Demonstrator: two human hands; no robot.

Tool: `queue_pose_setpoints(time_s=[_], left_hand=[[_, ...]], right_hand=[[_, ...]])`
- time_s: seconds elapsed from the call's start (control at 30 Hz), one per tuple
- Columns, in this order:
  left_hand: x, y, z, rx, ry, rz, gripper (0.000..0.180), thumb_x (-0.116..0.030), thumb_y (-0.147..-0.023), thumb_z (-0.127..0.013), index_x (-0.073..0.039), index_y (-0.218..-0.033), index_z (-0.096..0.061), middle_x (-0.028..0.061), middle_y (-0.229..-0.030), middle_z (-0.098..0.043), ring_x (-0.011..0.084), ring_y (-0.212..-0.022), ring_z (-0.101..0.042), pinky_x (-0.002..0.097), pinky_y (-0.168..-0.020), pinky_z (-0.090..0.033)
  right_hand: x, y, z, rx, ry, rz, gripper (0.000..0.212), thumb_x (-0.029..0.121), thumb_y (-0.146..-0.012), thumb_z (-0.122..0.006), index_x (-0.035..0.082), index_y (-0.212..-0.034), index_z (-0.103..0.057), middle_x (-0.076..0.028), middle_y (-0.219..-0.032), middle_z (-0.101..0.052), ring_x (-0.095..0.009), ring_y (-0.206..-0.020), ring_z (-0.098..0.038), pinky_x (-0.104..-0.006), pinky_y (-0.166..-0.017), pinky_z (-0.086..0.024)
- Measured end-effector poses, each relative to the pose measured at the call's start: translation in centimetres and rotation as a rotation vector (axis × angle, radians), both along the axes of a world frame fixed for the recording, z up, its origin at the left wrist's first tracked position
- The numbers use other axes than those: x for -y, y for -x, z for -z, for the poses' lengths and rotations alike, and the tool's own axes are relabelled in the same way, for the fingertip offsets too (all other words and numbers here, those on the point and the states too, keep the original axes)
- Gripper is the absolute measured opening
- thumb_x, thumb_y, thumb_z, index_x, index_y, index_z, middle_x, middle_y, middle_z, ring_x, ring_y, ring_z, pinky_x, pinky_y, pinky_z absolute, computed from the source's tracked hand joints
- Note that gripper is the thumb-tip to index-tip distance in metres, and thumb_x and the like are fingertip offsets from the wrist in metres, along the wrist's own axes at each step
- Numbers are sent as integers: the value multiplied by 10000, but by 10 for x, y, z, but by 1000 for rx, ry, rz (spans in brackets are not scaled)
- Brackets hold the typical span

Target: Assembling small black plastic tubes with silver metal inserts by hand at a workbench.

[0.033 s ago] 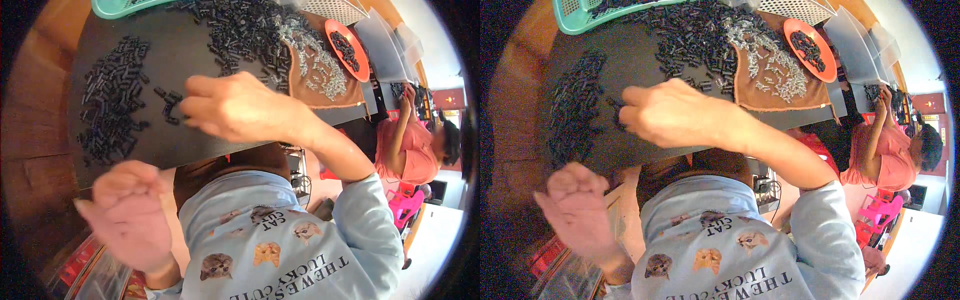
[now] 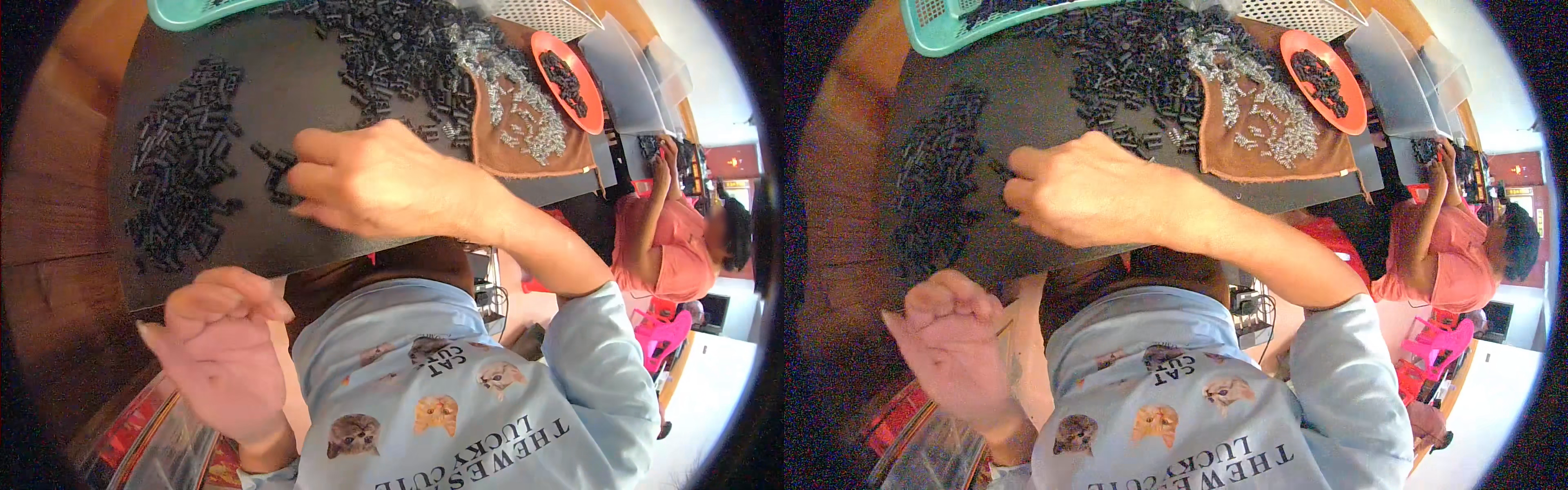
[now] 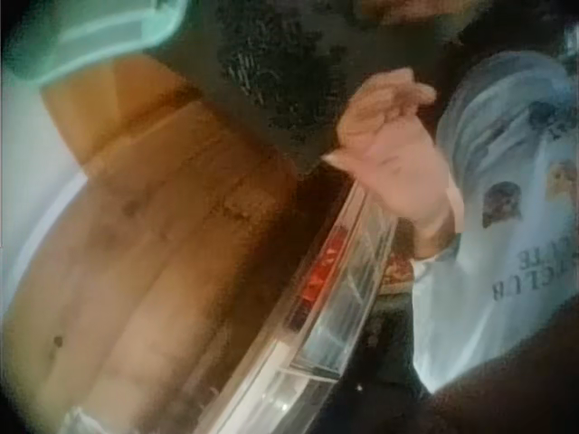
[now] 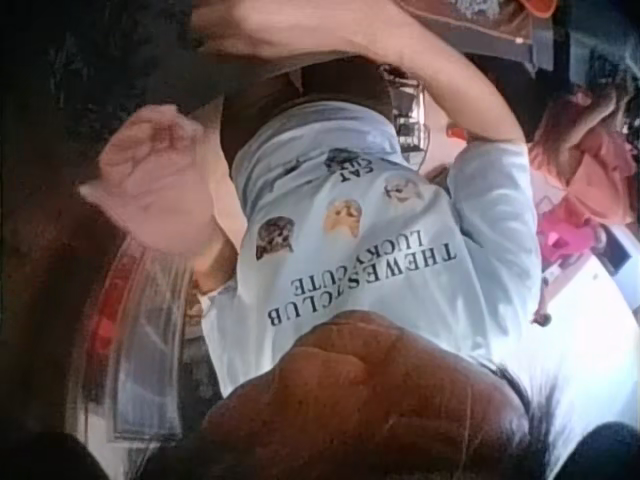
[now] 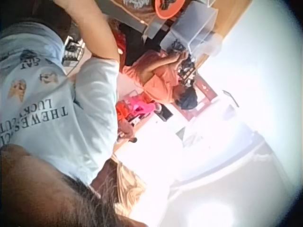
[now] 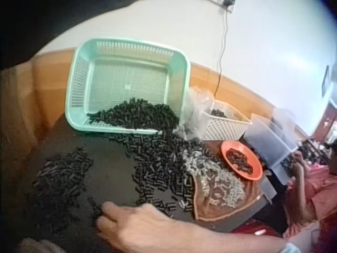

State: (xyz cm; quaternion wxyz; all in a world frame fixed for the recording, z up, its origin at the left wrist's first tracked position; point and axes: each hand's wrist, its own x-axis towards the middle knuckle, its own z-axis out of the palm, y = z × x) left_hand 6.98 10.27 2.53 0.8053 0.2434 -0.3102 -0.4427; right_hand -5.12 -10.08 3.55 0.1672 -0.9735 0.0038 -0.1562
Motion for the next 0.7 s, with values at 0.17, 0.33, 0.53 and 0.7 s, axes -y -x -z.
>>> queue_pose_setpoints(time_s=[0.17, 0.33, 0.53, 0.7], left_hand=[[16, 18, -29, 284, -163, -108, 476, -419, -1016, -380, 16, -1084, -562, 217, -1060, -613, 290, -864, -587, 369, -778, -494], [46, -11, -86, 1393, -234, 24, 488, -371, -942, -548, 38, -1208, -542, 154, -1127, -632, 231, -973, -604, 342, -809, -475], [68, -31, -93, 1396, -227, 100, 580, -412, -799, -650, 7, -1189, -557, 120, -1115, -632, 203, -969, -599, 313, -805, -458], [82, -40, -101, 1424, -235, 180, 693, -454, -657, -753, -23, -1169, -572, 86, -1104, -632, 176, -965, -595, 283, -801, -441]], right_hand=[[-5, -15, 14, 82, -8, 9, 255, 203, -775, -719, 47, -812, -520, -100, -785, -474, -300, -623, -580, -405, -469, -462], [8, 0, -5, -21, -44, 2, 168, 183, -825, -643, 34, -829, -564, -117, -809, -545, -335, -668, -614, -435, -540, -505], [16, 19, -5, 104, 25, 37, 173, 174, -828, -662, 42, -845, -551, -110, -799, -521, -333, -665, -598, -435, -536, -491], [7, 21, 1, 100, -42, 60, 188, 180, -828, -670, 36, -869, -557, -121, -810, -538, -348, -671, -606, -440, -543, -501]])
